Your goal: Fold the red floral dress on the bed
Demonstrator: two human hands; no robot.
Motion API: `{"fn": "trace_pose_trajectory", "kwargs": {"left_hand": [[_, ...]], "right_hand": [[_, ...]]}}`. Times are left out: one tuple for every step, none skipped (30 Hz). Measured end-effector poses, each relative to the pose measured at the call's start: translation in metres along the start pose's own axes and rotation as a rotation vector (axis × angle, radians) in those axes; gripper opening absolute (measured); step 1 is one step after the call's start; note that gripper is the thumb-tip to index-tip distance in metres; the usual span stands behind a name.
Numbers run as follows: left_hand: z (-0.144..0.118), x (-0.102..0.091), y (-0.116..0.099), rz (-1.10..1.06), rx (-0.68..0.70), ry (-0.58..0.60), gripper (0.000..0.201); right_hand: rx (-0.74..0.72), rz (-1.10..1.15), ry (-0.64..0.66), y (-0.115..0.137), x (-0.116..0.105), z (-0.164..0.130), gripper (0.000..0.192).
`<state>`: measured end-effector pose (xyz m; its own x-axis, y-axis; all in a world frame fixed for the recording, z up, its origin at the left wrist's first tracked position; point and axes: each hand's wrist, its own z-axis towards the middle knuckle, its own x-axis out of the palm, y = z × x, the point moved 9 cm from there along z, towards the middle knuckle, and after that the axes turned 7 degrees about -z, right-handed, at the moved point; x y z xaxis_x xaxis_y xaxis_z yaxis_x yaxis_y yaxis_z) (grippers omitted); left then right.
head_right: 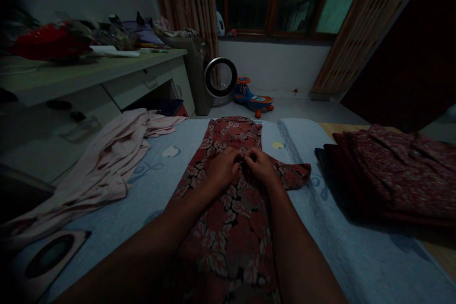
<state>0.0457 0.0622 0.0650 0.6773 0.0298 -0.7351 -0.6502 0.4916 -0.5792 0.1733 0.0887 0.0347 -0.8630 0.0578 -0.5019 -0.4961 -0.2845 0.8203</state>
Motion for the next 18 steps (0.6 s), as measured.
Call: {"fn": "trace_pose_trajectory", "kwargs": {"left_hand": [[0.001,0.005,-0.002,-0.004,-0.016,-0.009,0.022],[0.001,0.009,-0.003,-0.007,-0.028,-0.016,0.020],[0.001,0.012,-0.002,-0.008,-0.034,-0.025,0.017],[0.000,0.015,0.000,-0.009,-0.032,-0.035,0.015],[-0.001,0.017,0.002,-0.010,-0.024,-0.042,0.014],[-0.003,0.018,0.005,-0.010,-0.011,-0.046,0.013],[-0.004,0.019,0.007,-0.011,0.005,-0.047,0.012],[-0.005,0.020,0.009,-0.012,0.020,-0.042,0.012],[-0.006,0.021,0.011,-0.014,0.033,-0.031,0.012],[-0.007,0.021,0.012,-0.016,0.042,-0.018,0.012],[-0.007,0.021,0.013,-0.017,0.044,-0.008,0.013],[-0.007,0.021,0.014,-0.019,0.043,-0.001,0.014],[-0.006,0.021,0.014,-0.021,0.040,0.003,0.014],[-0.005,0.020,0.015,-0.024,0.037,0.004,0.014],[-0.004,0.021,0.014,-0.027,0.038,0.003,0.014],[-0.003,0.021,0.014,-0.030,0.043,0.001,0.013],[-0.002,0.022,0.014,-0.031,0.052,-0.001,0.013],[-0.001,0.023,0.014,-0.029,0.063,-0.006,0.012]], "right_hand": [[0.001,0.018,0.020,0.002,0.001,0.000,0.016],[0.008,0.037,0.048,0.003,0.002,-0.001,0.017],[0.023,0.057,0.084,0.003,0.003,-0.001,0.019],[0.044,0.077,0.117,0.002,0.003,-0.001,0.021],[0.066,0.094,0.137,0.000,0.001,-0.002,0.022],[0.088,0.103,0.131,-0.003,-0.004,-0.002,0.023],[0.106,0.094,0.090,-0.007,-0.013,-0.001,0.022],[0.120,0.068,0.025,-0.012,-0.024,-0.001,0.020],[0.135,0.028,-0.053,-0.017,-0.037,-0.001,0.018],[0.149,-0.017,-0.123,-0.021,-0.049,-0.001,0.017],[0.161,-0.059,-0.170,-0.025,-0.058,-0.002,0.016],[0.169,-0.090,-0.192,-0.028,-0.063,-0.003,0.016],[0.170,-0.108,-0.181,-0.030,-0.065,-0.003,0.016],[0.165,-0.113,-0.142,-0.031,-0.063,-0.002,0.018],[0.152,-0.112,-0.083,-0.030,-0.057,-0.002,0.019],[0.135,-0.108,-0.006,-0.028,-0.050,-0.002,0.020],[0.118,-0.098,0.075,-0.025,-0.041,-0.002,0.020],[0.103,-0.084,0.152,-0.023,-0.033,-0.003,0.020]]}}
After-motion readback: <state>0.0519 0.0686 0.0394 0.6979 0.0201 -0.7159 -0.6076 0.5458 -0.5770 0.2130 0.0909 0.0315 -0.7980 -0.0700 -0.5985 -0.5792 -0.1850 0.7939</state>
